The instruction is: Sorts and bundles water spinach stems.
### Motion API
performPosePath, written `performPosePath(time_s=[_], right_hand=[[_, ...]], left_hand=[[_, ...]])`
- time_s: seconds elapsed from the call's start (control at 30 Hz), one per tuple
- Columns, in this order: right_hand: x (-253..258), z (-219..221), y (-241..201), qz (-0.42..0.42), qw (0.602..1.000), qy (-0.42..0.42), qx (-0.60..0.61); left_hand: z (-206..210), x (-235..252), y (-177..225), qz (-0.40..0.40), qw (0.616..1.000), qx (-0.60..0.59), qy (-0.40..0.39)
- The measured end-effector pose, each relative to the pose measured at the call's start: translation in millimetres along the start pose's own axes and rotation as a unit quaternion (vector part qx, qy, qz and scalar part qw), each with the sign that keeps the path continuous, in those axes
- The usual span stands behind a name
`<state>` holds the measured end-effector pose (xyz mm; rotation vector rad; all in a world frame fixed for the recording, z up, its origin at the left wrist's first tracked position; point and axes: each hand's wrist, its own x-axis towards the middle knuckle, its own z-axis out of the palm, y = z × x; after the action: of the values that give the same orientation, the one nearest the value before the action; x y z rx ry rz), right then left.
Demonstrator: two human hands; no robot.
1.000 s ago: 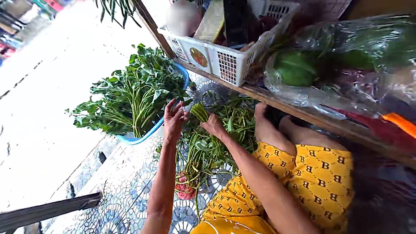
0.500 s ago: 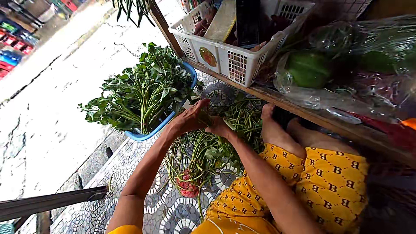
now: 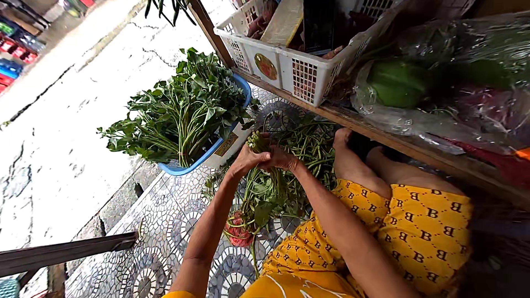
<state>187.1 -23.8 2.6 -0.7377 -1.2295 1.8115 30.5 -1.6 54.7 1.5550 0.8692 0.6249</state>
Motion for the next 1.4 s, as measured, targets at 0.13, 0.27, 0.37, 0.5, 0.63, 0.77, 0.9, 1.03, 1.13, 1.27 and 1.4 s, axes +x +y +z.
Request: performPosePath(time_s=[0.13, 0.27, 0.37, 0.5, 0.63, 0.77, 0.9, 1.03, 1.13, 1.27, 1.4], right_hand=[[-5.6, -0.3, -4.3, -0.029, 0.999, 0.013, -0.022], [-9.9, 8.2, -11.3, -0.083, 0.967, 0.143, -0.195], [-3.5, 14.5, -5.6, -0.021, 0.923, 0.221, -0.315], [-2.5, 15.8, -1.2, -0.020, 0.922, 0.260, -0.285], [-22.7, 7.4, -20.2, 0.004, 0.953, 0.285, -0.103], [-5.9, -19.2, -14.1, 0.001, 0.965, 0.261, -0.006], [-4.7, -20.4, -12.0, 0.005, 0.963, 0.267, 0.041], [-1.3, -19.3, -8.3, 0.006, 0.953, 0.293, 0.081], [3.4, -14.5, -4.6, 0.004, 0.958, 0.280, 0.061], [7.1, -1.9, 0.5, -0.027, 0.966, 0.257, 0.022], [-15.9, 14.9, -15.0, -0.011, 0.944, 0.278, -0.175]], left_hand=[[33.0, 2.3, 1.4, -0.023, 0.988, 0.008, 0.155], [30.9, 7.3, -1.6, 0.016, 0.981, -0.018, 0.193], [29.7, 12.4, -5.1, 0.023, 0.979, -0.020, 0.201], [13.2, 6.4, -9.1, -0.006, 0.992, 0.069, 0.108], [7.2, -9.9, -12.9, 0.009, 0.917, 0.396, 0.055], [-5.3, -38.9, -9.1, 0.060, 0.901, 0.398, 0.161], [-25.8, -57.5, -4.0, 0.015, 0.970, -0.006, 0.242], [-22.5, -58.9, -1.3, 0.050, 0.867, -0.433, 0.241], [-17.2, -44.3, -13.7, 0.090, 0.699, -0.657, 0.266], [9.5, -9.3, -39.5, 0.071, 0.773, -0.562, 0.285], [9.7, 2.9, -47.1, 0.058, 0.912, -0.347, 0.208]])
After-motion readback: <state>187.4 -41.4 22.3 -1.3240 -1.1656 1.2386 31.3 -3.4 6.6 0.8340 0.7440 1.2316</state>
